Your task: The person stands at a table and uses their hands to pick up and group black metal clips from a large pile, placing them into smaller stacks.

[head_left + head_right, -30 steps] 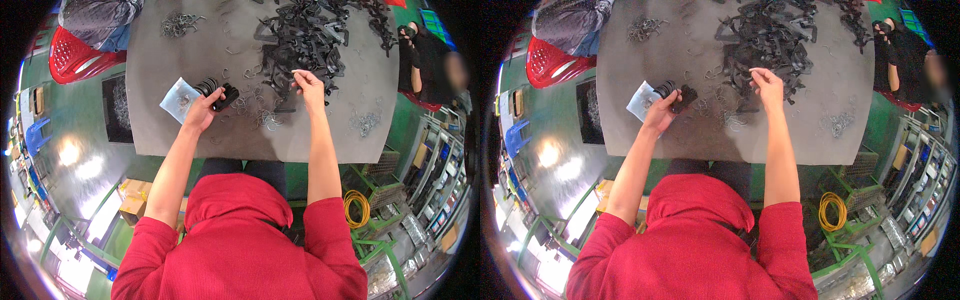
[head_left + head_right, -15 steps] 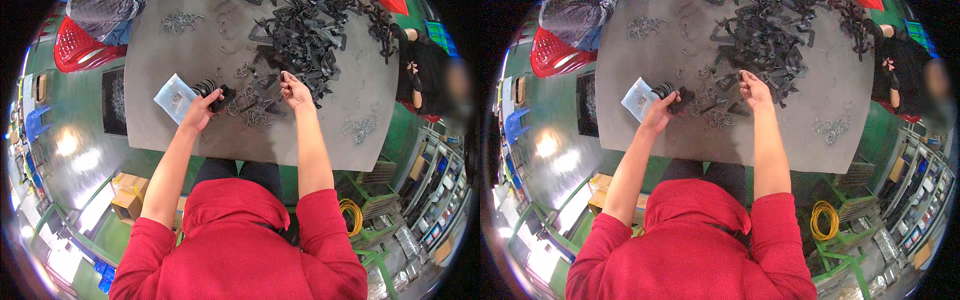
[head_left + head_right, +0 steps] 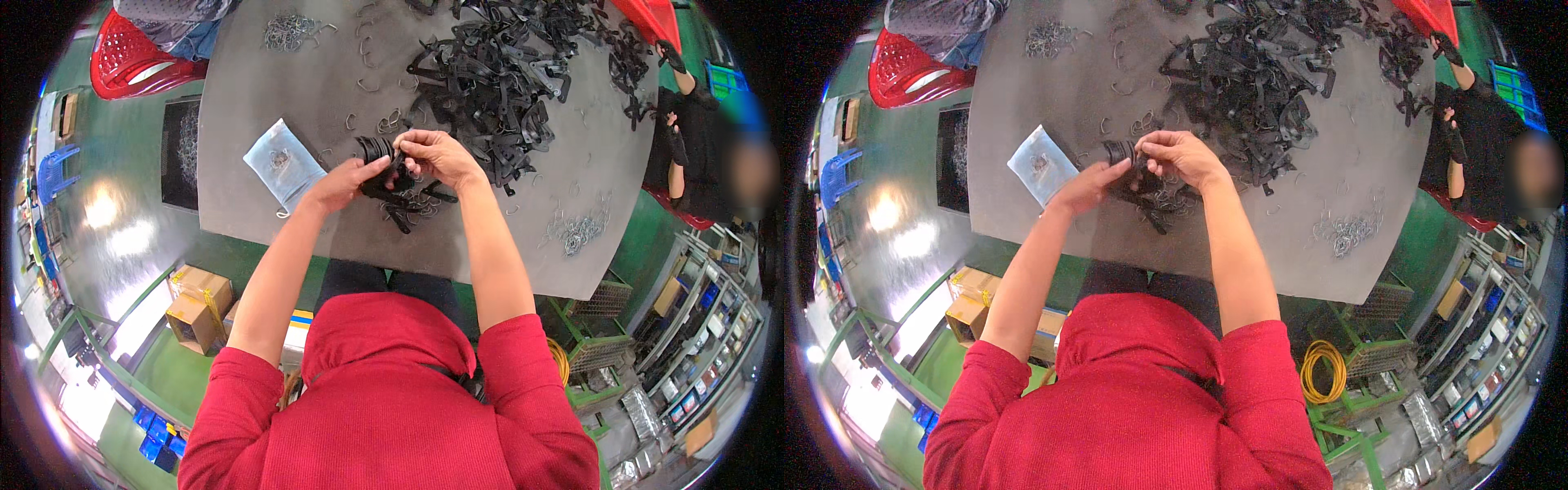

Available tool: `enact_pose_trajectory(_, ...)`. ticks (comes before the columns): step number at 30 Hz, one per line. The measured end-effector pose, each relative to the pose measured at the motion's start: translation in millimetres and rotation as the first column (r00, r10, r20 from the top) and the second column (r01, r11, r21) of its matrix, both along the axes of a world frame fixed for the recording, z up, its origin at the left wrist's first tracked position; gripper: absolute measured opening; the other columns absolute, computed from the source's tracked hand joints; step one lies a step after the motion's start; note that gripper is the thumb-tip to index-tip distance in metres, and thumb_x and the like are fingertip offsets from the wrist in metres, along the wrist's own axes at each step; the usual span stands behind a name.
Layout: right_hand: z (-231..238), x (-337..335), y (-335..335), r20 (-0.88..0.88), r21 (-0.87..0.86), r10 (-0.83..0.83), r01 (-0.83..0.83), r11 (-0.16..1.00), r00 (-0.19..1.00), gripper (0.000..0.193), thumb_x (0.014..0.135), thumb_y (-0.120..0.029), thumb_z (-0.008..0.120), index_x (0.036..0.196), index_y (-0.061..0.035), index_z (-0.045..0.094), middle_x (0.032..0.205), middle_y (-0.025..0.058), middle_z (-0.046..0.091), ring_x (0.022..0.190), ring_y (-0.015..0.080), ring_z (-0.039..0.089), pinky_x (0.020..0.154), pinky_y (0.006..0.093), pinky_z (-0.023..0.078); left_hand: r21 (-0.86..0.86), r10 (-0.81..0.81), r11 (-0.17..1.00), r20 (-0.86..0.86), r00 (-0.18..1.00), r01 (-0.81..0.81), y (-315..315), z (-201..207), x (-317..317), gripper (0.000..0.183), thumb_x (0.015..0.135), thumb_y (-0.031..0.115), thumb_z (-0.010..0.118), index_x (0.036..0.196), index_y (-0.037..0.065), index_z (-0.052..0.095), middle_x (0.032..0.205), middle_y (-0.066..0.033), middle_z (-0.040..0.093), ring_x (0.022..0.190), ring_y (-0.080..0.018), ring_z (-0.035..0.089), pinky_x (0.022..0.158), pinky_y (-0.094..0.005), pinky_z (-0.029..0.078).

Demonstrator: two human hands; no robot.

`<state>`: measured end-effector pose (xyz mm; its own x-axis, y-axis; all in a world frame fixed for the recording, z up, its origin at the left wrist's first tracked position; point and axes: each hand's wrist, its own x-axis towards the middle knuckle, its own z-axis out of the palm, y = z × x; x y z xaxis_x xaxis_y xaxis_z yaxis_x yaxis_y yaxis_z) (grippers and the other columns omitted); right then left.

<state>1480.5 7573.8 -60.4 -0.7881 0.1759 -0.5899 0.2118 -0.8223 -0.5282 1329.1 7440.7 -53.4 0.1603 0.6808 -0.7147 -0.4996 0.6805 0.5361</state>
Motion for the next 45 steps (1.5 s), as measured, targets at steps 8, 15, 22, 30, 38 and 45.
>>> enact_pose_trajectory(8,-6.9,-8.7,-9.6,0.177,0.225,-0.014,-0.026,0.974,0.984,0.019,0.076,-0.014,0.062,0.092,-0.0030,0.060,0.074,0.0027,0.060,0.062,0.0098,0.057,0.054,0.0193,0.046,0.069,-0.082,0.994,-0.016,0.996,0.083,-15.4,-15.9,-0.5,0.027,0.078,0.023,0.062,0.097,0.004,0.057,0.088,0.0005,0.058,0.082,-0.0086,0.053,0.078,-0.0235,0.041)
enact_pose_trajectory(15,-37.4,-14.1,-29.3,0.688,0.725,-0.380,-0.579,0.373,0.618,0.031,0.069,-0.025,0.067,0.091,-0.0039,0.059,0.085,0.0112,0.061,0.084,0.0280,0.058,0.073,0.0378,0.045,-0.014,0.158,0.987,-0.003,0.987,-0.158,-27.3,-23.5,-6.9,0.024,0.077,0.016,0.063,0.097,0.005,0.057,0.093,-0.0007,0.058,0.087,-0.0097,0.052,0.080,-0.0248,0.039)
enact_pose_trajectory(22,-8.7,-18.5,-37.6,0.594,0.741,-0.256,-0.394,0.544,0.763,0.030,0.069,-0.023,0.067,0.088,-0.0012,0.062,0.074,0.0108,0.063,0.071,0.0250,0.062,0.063,0.0341,0.048,0.037,0.250,0.968,-0.131,0.959,-0.247,-27.0,-22.0,-10.9,0.028,0.073,0.014,0.067,0.098,0.004,0.057,0.092,-0.0009,0.059,0.083,-0.0096,0.054,0.076,-0.0242,0.041)
enact_pose_trajectory(30,17.8,-15.3,-77.8,0.375,0.558,-0.389,0.130,0.820,0.841,0.029,0.069,-0.014,0.067,0.088,0.0058,0.059,0.068,0.0092,0.062,0.055,0.0113,0.058,0.051,0.0241,0.047,0.177,0.007,0.984,-0.113,0.994,0.013,-17.9,24.7,4.5,0.034,0.070,0.012,0.067,0.102,0.005,0.054,0.091,-0.0005,0.058,0.082,-0.0095,0.055,0.072,-0.0241,0.043)
enact_pose_trajectory(38,54.8,0.3,-96.0,0.441,0.701,-0.237,-0.167,0.693,0.866,0.028,0.066,-0.024,0.068,0.083,-0.0031,0.062,0.064,0.0069,0.061,0.060,0.0130,0.054,0.058,0.0300,0.043,0.314,-0.076,0.937,-0.241,0.967,0.152,-29.9,23.9,23.4,0.032,0.069,0.006,0.060,0.100,0.003,0.055,0.090,-0.0009,0.057,0.086,-0.0101,0.051,0.077,-0.0258,0.041)
enact_pose_trajectory(45,83.2,14.3,-78.2,0.385,0.581,-0.163,-0.101,0.808,0.908,0.028,0.068,-0.026,0.069,0.075,-0.0009,0.060,0.061,0.0021,0.055,0.051,0.0095,0.046,0.046,0.0259,0.036,0.343,-0.178,0.855,-0.509,0.842,0.388,-26.4,56.7,23.0,0.033,0.065,0.004,0.059,0.097,0.000,0.055,0.090,-0.0043,0.058,0.086,-0.0126,0.053,0.076,-0.0274,0.041)
